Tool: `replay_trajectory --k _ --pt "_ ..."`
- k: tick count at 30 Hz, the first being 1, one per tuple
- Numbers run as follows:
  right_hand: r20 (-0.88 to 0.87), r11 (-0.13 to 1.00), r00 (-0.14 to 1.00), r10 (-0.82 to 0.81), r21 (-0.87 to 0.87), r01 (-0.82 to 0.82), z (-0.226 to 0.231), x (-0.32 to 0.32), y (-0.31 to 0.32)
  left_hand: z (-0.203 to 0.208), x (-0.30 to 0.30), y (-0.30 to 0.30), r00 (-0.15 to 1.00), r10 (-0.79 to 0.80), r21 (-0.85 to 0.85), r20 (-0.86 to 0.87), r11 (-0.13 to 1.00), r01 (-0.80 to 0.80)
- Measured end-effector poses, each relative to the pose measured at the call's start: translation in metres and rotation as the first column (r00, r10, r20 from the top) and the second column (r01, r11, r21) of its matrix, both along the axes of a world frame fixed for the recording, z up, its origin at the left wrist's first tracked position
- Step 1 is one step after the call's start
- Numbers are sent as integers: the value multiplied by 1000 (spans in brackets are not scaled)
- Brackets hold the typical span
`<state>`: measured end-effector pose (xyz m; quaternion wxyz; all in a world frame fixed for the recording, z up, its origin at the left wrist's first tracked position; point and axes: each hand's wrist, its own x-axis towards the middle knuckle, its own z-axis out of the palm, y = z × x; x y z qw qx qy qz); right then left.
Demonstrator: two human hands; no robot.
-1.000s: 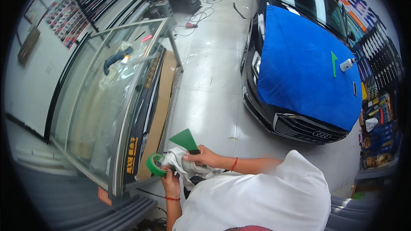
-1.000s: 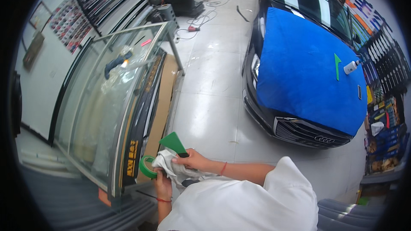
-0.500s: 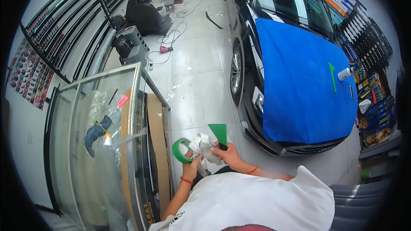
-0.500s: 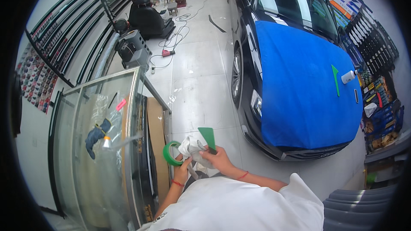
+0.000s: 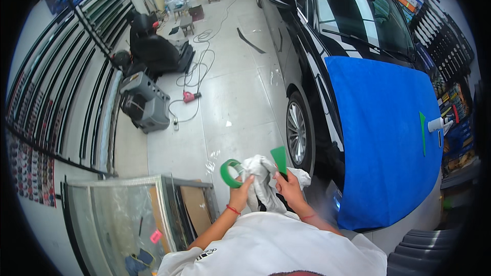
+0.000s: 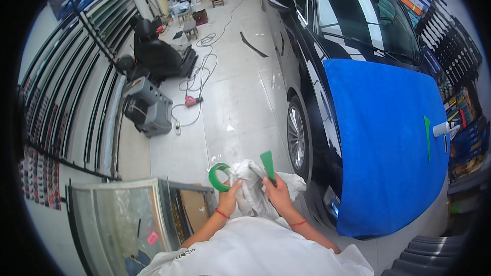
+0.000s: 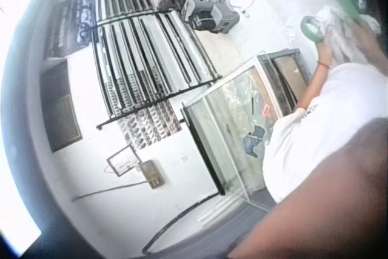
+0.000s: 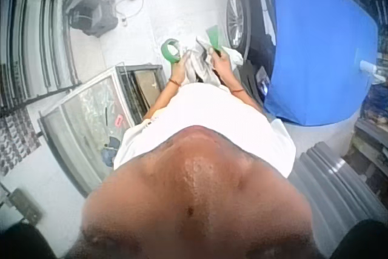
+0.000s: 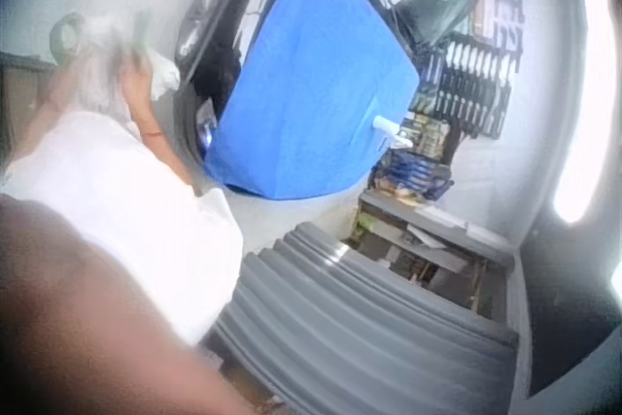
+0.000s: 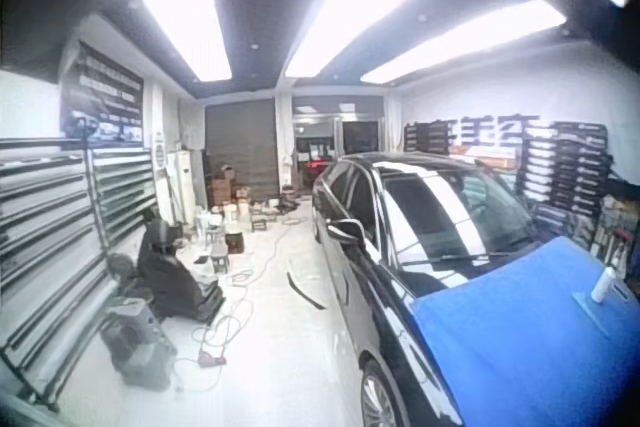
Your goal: The person applies a transparent protective film to a car door window. They use a squeegee to smooth the film and remove bubbles, a spray bottle to wet the surface, and a cloth to wipe edges and clean the area. The person also uses a green plastic tool to tuck the film into the window frame.
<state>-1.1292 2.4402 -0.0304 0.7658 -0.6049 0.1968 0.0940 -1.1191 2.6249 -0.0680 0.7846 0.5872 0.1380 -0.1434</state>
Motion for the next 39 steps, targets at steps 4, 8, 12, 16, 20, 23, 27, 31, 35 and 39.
replay_trajectory --k 4,8,12,16,20,23,27,31,35,39 --pt "149 906 946 288 -362 -219 6 162 3 40 116 57 952 301 -357 -61 884 -302" --pt "172 623 723 669 -660 -420 29 289 28 89 224 86 908 250 -99 338 968 -230" --pt "367 684 590 719 -526 -506 54 393 100 81 355 102 781 91 472 618 752 -461" --pt "325 697 618 716 -381 -607 46 527 119 75 511 133 822 312 274 476 836 -476" --pt "106 676 673 732 15 -737 74 654 99 69 648 160 987 155 -247 35 959 -142" --pt "33 543 550 835 121 -831 82 746 68 98 743 146 967 -255 -196 21 947 254" --pt "21 432 447 894 223 -874 73 864 55 103 876 121 864 -480 -12 150 873 487" --pt "-24 471 481 877 251 -846 44 984 66 131 1006 106 820 -569 -85 66 815 573" --pt "206 733 730 651 77 -676 16 1107 82 142 1122 110 875 -465 97 137 885 455" --pt "254 723 891 375 522 -453 0 1245 71 117 1225 143 972 -170 30 162 985 167"
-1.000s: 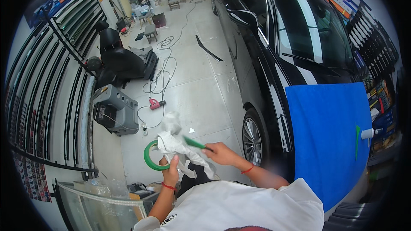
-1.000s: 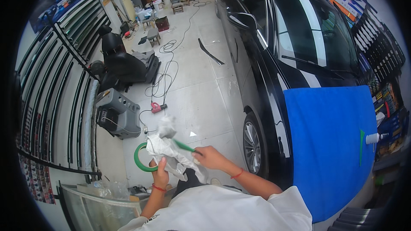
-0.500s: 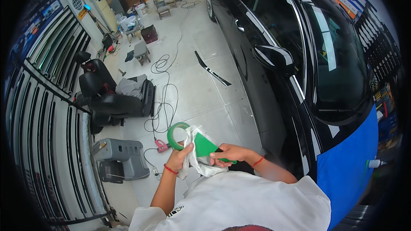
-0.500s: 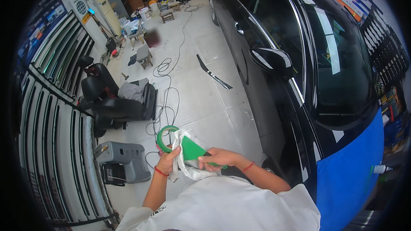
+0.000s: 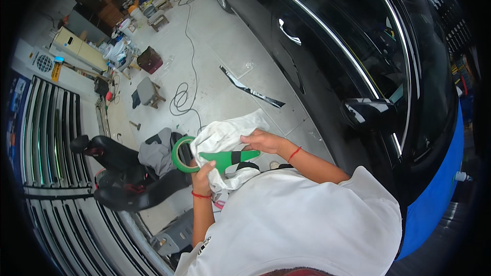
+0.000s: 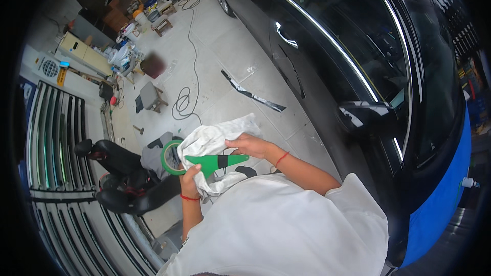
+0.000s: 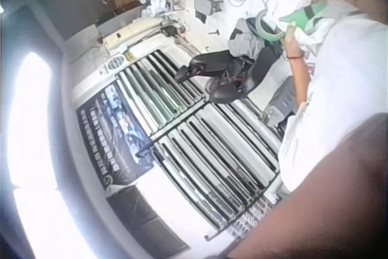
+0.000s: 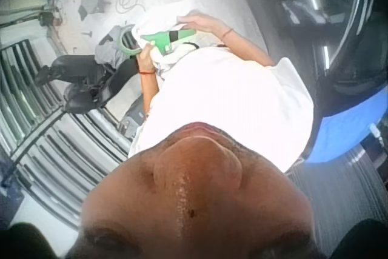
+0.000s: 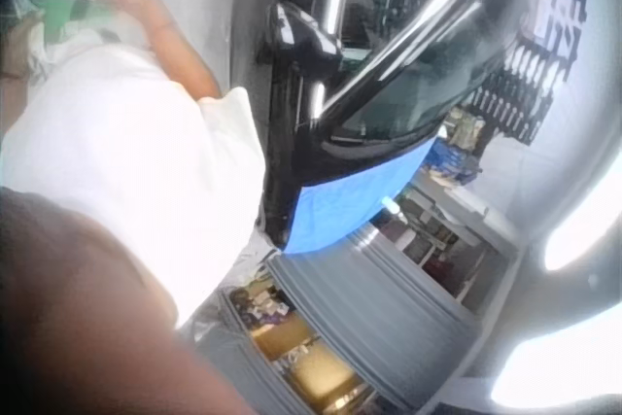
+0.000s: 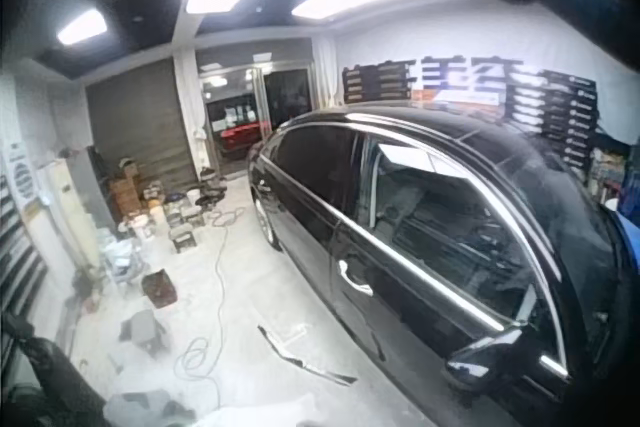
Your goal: The person applies a transparent protective film to a car door window. They use a squeegee to smooth the film and remove bubbles, a spray bottle to wet the surface, and a cloth to wipe edges and clean the area. The person also uses a green plastic tool to tuck the film into the window frame.
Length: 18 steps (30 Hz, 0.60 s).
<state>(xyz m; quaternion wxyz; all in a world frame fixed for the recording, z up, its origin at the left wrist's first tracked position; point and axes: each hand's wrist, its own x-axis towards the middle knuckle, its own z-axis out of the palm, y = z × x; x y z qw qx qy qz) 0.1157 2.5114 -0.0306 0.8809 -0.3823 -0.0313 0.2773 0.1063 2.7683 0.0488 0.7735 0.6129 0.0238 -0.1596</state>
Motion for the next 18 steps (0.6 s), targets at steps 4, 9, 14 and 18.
replay_trajectory --k 4,9,14,18 --pt "-82 917 915 -394 27 397 -12 135 -60 -20 130 12 971 239 -85 -20 967 -240" --pt "166 266 490 -856 -670 693 -71 239 -156 -37 285 19 986 140 152 91 977 -152" --pt "593 -485 432 -680 -805 342 -129 296 -254 -60 436 -9 992 -118 217 -38 968 123" --pt "336 -488 617 -712 -868 -91 -125 356 -267 -70 533 -47 961 -277 249 -1 931 268"
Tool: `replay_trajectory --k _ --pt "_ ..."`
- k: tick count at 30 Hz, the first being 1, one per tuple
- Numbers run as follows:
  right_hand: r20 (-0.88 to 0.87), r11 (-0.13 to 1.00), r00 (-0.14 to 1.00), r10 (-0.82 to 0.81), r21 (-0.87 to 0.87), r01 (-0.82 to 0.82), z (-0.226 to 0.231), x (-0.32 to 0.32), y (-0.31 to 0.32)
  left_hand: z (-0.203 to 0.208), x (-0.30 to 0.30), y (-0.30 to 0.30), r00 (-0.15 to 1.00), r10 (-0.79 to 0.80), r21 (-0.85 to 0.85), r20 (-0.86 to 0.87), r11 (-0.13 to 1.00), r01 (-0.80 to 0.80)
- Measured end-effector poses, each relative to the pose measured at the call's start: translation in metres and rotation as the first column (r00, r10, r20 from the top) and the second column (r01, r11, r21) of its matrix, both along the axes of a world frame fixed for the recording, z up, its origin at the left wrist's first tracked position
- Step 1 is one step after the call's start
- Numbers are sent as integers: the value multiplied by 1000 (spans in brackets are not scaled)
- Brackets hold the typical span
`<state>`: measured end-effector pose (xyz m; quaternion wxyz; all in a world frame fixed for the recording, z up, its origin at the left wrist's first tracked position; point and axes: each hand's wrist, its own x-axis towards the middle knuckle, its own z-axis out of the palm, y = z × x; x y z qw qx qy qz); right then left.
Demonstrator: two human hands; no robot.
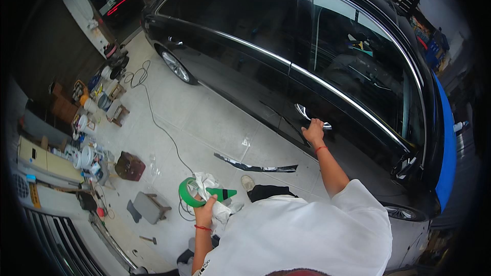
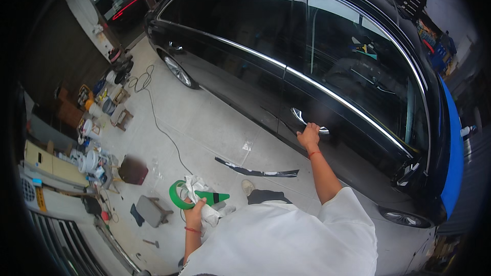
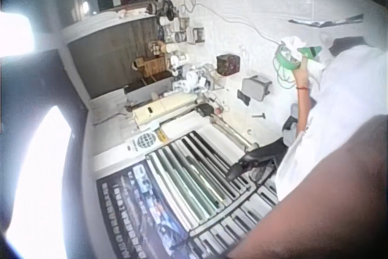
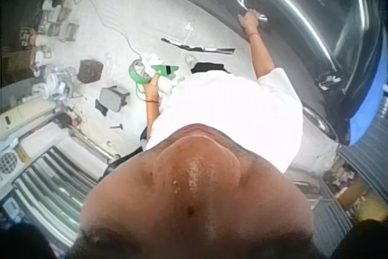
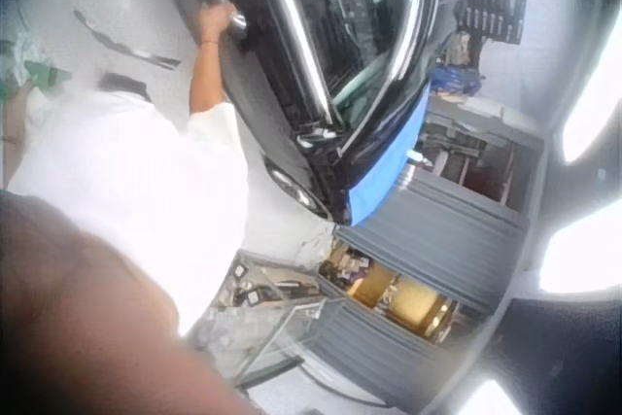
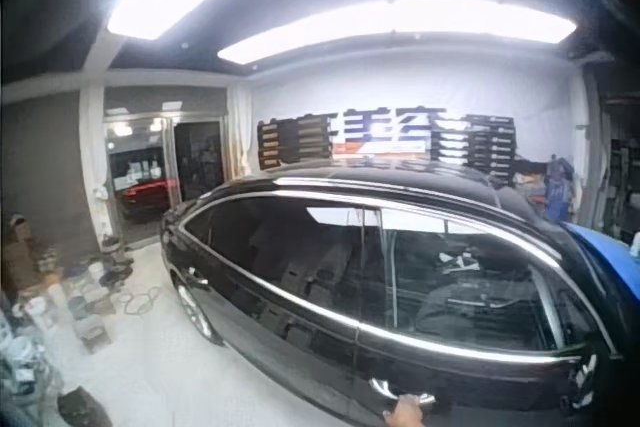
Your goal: The person applies a transparent protective film to a car door window. They use a squeegee to smooth the film and remove bubbles, a spray bottle to wet the surface, and a cloth to wipe edges and clean the area. The person also uses a green plastic tool to tuck the film into the window frame.
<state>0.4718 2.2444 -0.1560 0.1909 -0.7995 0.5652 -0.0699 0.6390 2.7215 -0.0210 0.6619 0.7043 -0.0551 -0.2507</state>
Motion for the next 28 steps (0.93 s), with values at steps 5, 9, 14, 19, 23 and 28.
replay_trajectory --k 5,9,14,19,23,28 --pt "-183 956 965 -189 189 223 -11 44 -58 -28 106 -50 988 -109 -19 -107 994 108" --pt "-271 953 931 -245 109 283 -12 53 -33 -40 185 -76 948 -230 -71 -218 973 220" --pt "-319 912 879 -353 94 400 11 45 -23 -49 270 -140 729 -627 -88 -274 771 631" --pt "-430 849 807 -405 151 506 25 51 50 -44 330 -191 529 -761 -97 -376 600 794" --pt "-367 856 788 -495 -47 515 -10 19 165 -76 356 -195 463 -822 -81 -331 513 854" --pt "-335 793 751 -569 21 609 -2 -7 290 -89 399 -223 305 -854 -86 -422 373 924"
